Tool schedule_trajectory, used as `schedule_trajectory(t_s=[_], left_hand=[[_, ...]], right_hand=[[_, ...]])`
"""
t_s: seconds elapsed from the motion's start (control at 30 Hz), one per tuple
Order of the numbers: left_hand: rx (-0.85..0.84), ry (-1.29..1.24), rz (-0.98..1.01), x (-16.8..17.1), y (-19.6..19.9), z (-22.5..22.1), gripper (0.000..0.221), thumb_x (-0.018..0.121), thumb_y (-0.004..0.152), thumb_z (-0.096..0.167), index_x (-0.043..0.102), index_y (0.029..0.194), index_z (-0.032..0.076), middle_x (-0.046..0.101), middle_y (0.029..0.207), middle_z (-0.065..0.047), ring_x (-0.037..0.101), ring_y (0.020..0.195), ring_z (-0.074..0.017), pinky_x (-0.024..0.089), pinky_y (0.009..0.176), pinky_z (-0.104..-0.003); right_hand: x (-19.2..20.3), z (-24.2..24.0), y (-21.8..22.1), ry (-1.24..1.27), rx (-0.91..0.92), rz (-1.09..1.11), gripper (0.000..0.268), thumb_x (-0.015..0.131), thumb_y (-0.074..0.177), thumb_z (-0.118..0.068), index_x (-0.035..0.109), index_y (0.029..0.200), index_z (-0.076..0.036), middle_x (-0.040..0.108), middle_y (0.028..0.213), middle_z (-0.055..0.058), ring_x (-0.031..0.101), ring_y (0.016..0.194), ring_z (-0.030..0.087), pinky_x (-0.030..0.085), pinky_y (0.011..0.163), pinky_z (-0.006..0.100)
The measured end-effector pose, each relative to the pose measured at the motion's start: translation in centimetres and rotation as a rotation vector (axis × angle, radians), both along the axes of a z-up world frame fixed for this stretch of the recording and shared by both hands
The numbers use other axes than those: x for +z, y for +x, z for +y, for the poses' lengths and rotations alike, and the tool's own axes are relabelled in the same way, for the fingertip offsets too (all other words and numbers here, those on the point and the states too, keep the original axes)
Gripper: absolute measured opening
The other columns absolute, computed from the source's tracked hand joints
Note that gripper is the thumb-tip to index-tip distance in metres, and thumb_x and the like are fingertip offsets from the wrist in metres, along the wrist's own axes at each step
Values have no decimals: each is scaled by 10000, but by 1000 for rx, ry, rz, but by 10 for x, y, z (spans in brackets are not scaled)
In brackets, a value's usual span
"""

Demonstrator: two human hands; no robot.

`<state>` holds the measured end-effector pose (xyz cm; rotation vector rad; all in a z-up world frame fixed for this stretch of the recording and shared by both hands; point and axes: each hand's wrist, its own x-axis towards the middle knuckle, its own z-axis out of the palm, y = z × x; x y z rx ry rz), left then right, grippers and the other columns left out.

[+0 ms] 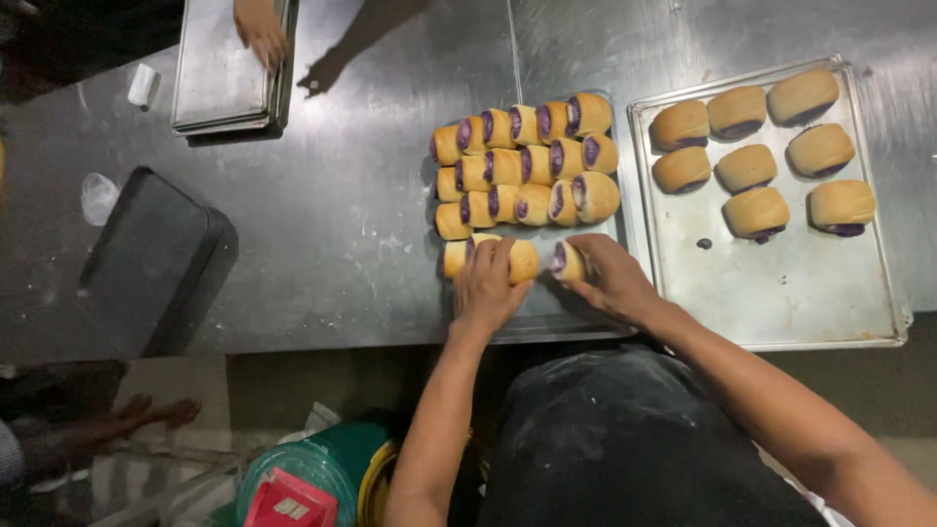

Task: Transferring and organizing baked bread rolls between different baking trays on a preparation table.

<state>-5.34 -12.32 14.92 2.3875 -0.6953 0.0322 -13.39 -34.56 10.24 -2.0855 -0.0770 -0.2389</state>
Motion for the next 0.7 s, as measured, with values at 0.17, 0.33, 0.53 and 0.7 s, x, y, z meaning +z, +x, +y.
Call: schedule_trajectory(t_s=[0.17,0.33,0.53,0.7], left_hand=[[-161,329,-210,1,25,10,809,931,601,282,594,1314,104,595,1214,-117,499,1200,-343,371,977,-532],[-191,375,-264,-7,29,15,836,923,588,277,589,1335,105,618,1219,-86,481,1228,-323,330,1021,-566],[-181,313,-238,-25,29,19,837,915,626,294,569,1357,79,631,1246,-68,490,1255,-310,325,1041,-580],[-167,352,-227,-25,25,15,870,914,651,311,543,1397,59,605,1276,-98,488,1265,-319,336,1040,-571]], right_hand=[[1,34,33,-246,-33,-148,593,847,752,-129,564,1264,-35,636,1176,161,595,1065,423,498,891,496],[-9,43,34,-311,-45,-137,578,801,721,-49,562,1247,-38,625,1179,174,584,1061,415,509,908,486],[0,45,33,-312,-80,-143,586,794,728,-47,569,1268,-41,614,1229,188,587,1130,411,511,933,462],[21,31,22,-352,-43,-112,531,789,737,-80,593,1229,-34,628,1207,192,593,1112,406,511,936,480]])
